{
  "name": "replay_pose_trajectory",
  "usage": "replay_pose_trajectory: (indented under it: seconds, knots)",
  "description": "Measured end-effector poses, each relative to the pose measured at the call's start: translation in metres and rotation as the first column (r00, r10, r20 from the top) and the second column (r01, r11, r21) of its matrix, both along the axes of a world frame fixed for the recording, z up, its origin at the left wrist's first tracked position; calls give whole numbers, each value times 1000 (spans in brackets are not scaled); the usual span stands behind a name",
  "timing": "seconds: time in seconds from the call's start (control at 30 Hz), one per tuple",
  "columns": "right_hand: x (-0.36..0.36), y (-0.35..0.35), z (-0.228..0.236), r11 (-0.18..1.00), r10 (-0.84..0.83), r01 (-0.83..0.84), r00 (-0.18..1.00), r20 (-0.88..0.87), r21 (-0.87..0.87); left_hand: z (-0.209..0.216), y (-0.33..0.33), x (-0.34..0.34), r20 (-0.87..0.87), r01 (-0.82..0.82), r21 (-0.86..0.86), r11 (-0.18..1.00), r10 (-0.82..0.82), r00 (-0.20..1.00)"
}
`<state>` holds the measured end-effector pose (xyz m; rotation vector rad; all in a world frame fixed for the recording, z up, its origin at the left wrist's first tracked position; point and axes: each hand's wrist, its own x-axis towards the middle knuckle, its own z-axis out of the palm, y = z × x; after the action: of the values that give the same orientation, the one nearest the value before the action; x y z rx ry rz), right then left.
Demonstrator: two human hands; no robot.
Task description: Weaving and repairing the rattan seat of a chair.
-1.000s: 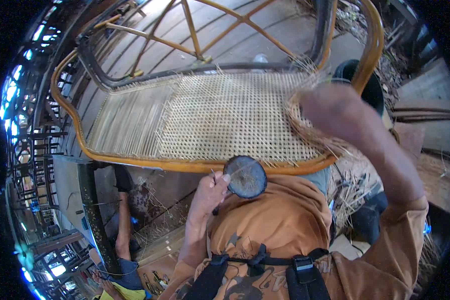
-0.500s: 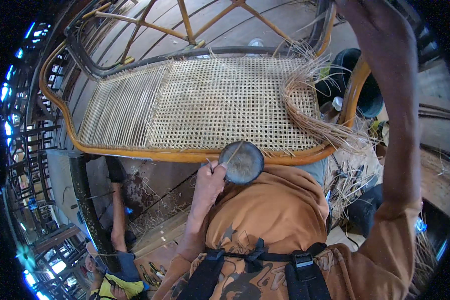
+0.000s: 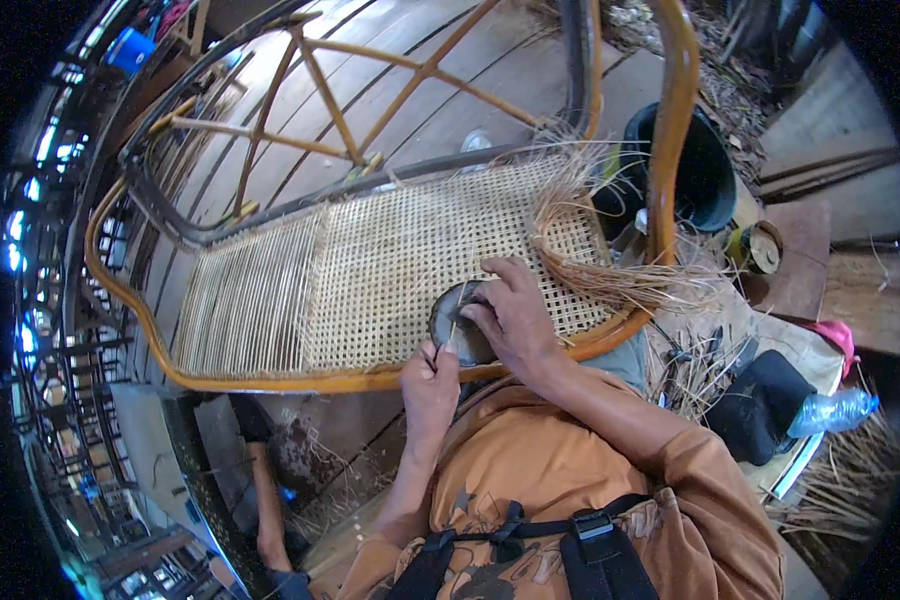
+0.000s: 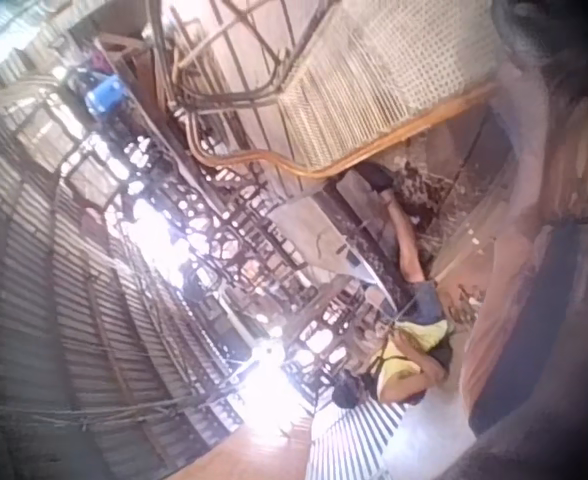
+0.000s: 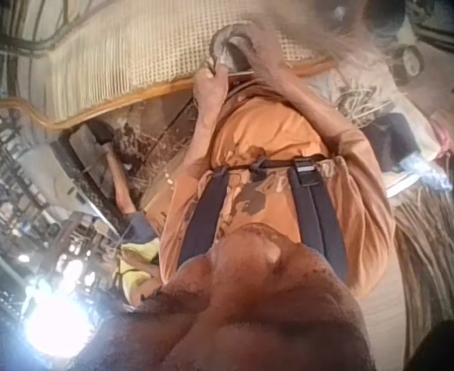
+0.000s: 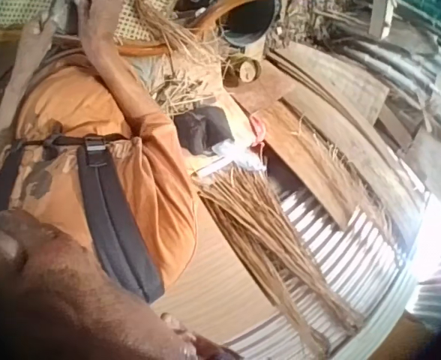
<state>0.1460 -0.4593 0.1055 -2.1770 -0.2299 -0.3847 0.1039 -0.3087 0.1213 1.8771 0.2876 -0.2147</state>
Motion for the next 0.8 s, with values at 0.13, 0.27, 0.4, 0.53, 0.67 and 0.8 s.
replay_pose_trajectory:
  seconds: [0.13, 0.27, 0.4, 0.53, 0.67, 0.8]
  knots:
    - [-6, -1, 19, 966, -170, 239, 877, -449, 100, 2, 3, -1, -13, 95, 47, 994, -94, 995]
    - [9, -32, 12, 897, 349, -76, 727, -591, 435, 1, 7, 3, -5, 250, 135, 959, -252, 968]
    - [1, -29, 11, 915, 97, 122, 859, -502, 385, 1, 2, 13, -112, 241, 56, 969, -234, 966]
    - [15, -41, 19, 950, -153, 242, 912, -381, 197, 22, -10, 13, 29, 231, 194, 953, -241, 970]
    - [45, -74, 58, 855, -265, 384, 901, -344, 348, 36, -2, -3, 52, 273, 79, 959, -277, 959]
    - [75, -124, 75, 846, -522, 507, 850, 64, 164, 67, 50, -30, -103, 236, 170, 957, -221, 970]
